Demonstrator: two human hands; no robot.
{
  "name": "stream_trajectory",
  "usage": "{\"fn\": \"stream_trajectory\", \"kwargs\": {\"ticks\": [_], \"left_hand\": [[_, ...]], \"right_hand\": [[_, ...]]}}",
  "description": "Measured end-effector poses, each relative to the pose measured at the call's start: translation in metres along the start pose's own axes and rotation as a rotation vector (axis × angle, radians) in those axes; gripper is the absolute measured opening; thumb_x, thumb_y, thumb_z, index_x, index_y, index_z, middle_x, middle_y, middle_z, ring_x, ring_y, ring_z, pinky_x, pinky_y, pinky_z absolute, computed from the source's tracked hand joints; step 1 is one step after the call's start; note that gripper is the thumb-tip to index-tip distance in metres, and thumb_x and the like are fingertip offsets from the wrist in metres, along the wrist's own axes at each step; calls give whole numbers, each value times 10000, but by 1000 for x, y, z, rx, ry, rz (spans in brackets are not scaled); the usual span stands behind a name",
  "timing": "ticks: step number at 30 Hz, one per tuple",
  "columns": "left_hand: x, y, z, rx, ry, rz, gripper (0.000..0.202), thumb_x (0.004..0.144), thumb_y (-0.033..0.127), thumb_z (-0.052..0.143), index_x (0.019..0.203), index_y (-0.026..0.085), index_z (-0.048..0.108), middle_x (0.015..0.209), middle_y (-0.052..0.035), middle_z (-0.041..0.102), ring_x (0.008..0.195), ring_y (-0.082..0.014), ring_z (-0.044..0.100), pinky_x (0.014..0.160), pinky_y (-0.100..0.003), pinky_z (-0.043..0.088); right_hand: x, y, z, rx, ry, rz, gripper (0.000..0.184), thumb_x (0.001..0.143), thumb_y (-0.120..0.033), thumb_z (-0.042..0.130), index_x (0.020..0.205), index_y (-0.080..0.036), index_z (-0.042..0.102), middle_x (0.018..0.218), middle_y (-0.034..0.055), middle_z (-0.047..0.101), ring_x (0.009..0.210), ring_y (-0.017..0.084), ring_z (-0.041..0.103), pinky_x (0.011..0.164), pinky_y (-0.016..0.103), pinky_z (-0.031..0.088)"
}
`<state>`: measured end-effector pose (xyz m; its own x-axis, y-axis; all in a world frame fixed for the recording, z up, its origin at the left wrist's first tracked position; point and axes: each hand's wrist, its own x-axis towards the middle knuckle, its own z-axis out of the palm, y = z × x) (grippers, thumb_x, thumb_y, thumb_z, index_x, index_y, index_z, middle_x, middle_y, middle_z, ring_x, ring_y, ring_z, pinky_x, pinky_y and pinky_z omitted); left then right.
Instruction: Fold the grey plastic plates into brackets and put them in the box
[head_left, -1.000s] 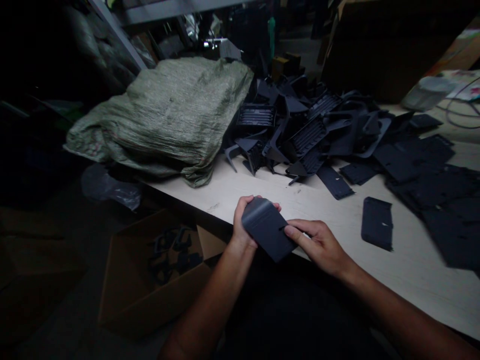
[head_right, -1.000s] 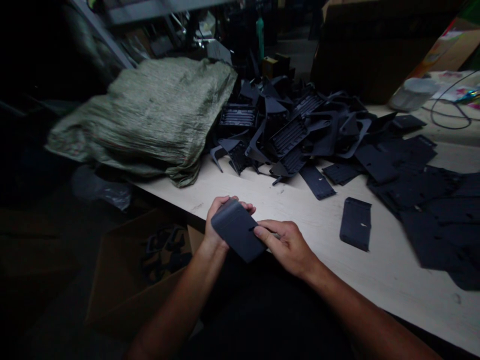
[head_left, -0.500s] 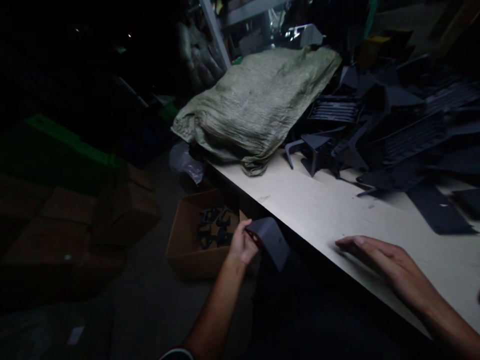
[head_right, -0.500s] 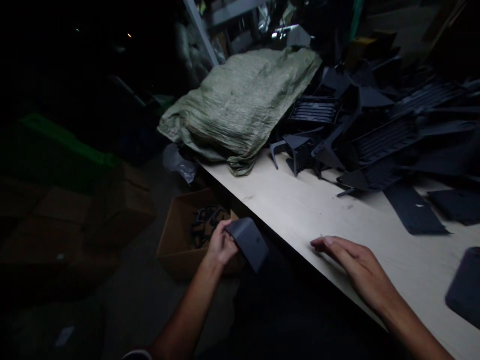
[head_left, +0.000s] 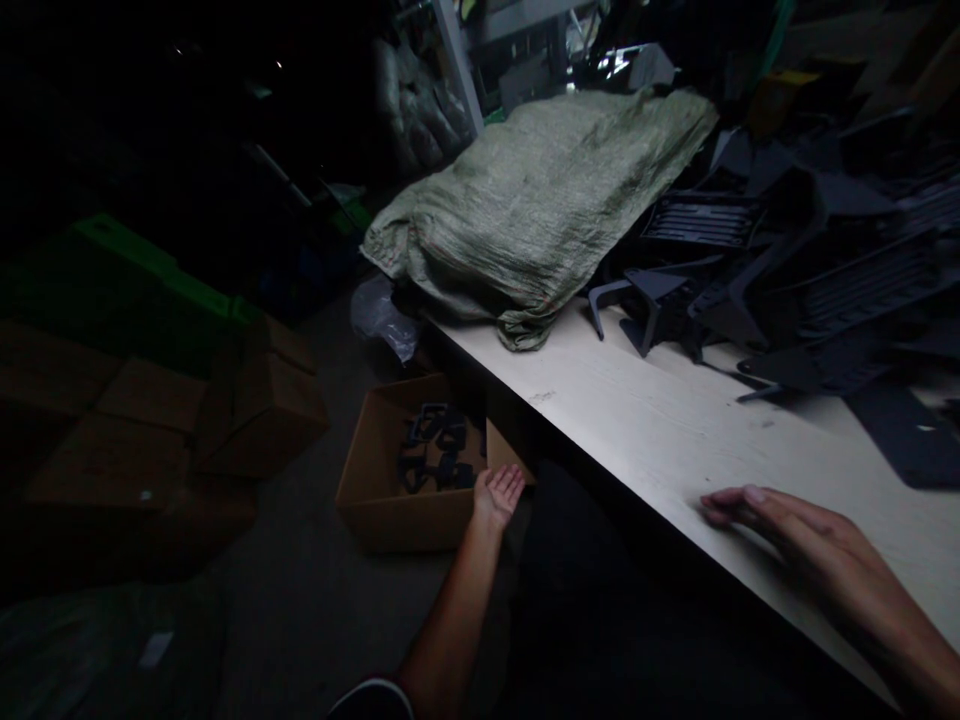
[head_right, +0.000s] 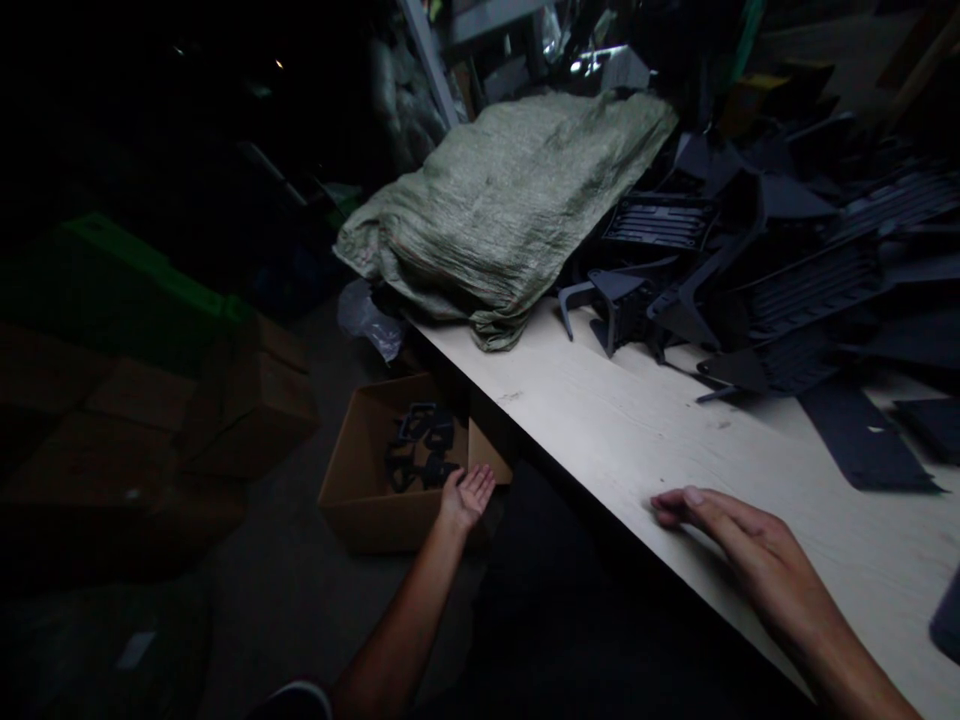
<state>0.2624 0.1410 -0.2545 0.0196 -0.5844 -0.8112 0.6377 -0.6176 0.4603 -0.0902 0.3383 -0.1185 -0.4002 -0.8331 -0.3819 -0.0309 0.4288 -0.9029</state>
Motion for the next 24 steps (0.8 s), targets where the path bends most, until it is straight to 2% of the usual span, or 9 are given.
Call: {"fn": "stream_trajectory", "kwargs": {"ticks": [4,8,10,12,16,18,20,22,24], "left_hand": [[2,-11,2,71,-19,-41,363,919,187,577,1250,58,653,1087,-228,761,905,-288,778,798,-386,643],[-4,-6,6,162,-7,-20,333,912,153,565,1220,70,657,1034,-202,765,846,-252,778,796,-358,641],[-7,-2,9,212,6,5,318,925,156,535,1213,87,653,978,-172,763,805,-232,770,790,-350,641],[-10,3,15,262,4,32,287,928,151,519,1174,97,656,932,-152,757,787,-220,767,767,-327,638],[-17,11,28,351,-28,78,223,927,163,505,1085,104,651,890,-153,756,774,-224,768,724,-312,635],[-21,14,34,395,-50,98,211,912,174,518,1068,122,652,881,-141,762,780,-232,771,739,-331,643],[-23,16,39,438,-76,114,212,897,188,528,1059,138,656,875,-132,772,802,-248,777,784,-359,650],[-24,17,44,469,-114,119,221,888,209,533,1055,146,662,880,-133,783,839,-265,784,830,-376,651],[-23,18,48,481,-158,103,226,876,233,545,1044,145,667,904,-147,792,866,-277,788,831,-365,653]], "right_hand": [[3,6,-5,45,-11,23,627,756,-816,718,980,-247,854,1103,146,793,1075,427,734,1156,638,462],[8,3,-13,66,-56,-29,592,838,-743,726,1023,-191,836,1109,168,782,1016,372,747,1041,540,565],[12,-4,-19,59,-29,-86,563,882,-701,716,1039,-170,818,1118,164,774,988,336,745,979,488,588],[17,-14,-29,13,64,-159,546,903,-675,707,1057,-159,798,1098,148,769,951,307,737,920,456,592],[30,-36,-55,-170,382,-315,508,876,-630,740,1074,-164,779,1014,110,756,837,255,683,760,378,558],[41,-43,-68,-84,515,-281,478,812,-572,824,1076,-178,765,1029,92,741,784,213,640,674,315,521],[57,-45,-76,127,586,-170,482,758,-501,890,1083,-188,722,1028,78,722,755,182,618,612,262,493],[77,-43,-79,321,600,-59,467,786,-484,874,1071,-184,659,987,80,709,737,179,637,573,244,498],[96,-40,-77,442,555,4,414,871,-509,789,1040,-177,608,940,100,710,707,197,672,558,273,538]]}}
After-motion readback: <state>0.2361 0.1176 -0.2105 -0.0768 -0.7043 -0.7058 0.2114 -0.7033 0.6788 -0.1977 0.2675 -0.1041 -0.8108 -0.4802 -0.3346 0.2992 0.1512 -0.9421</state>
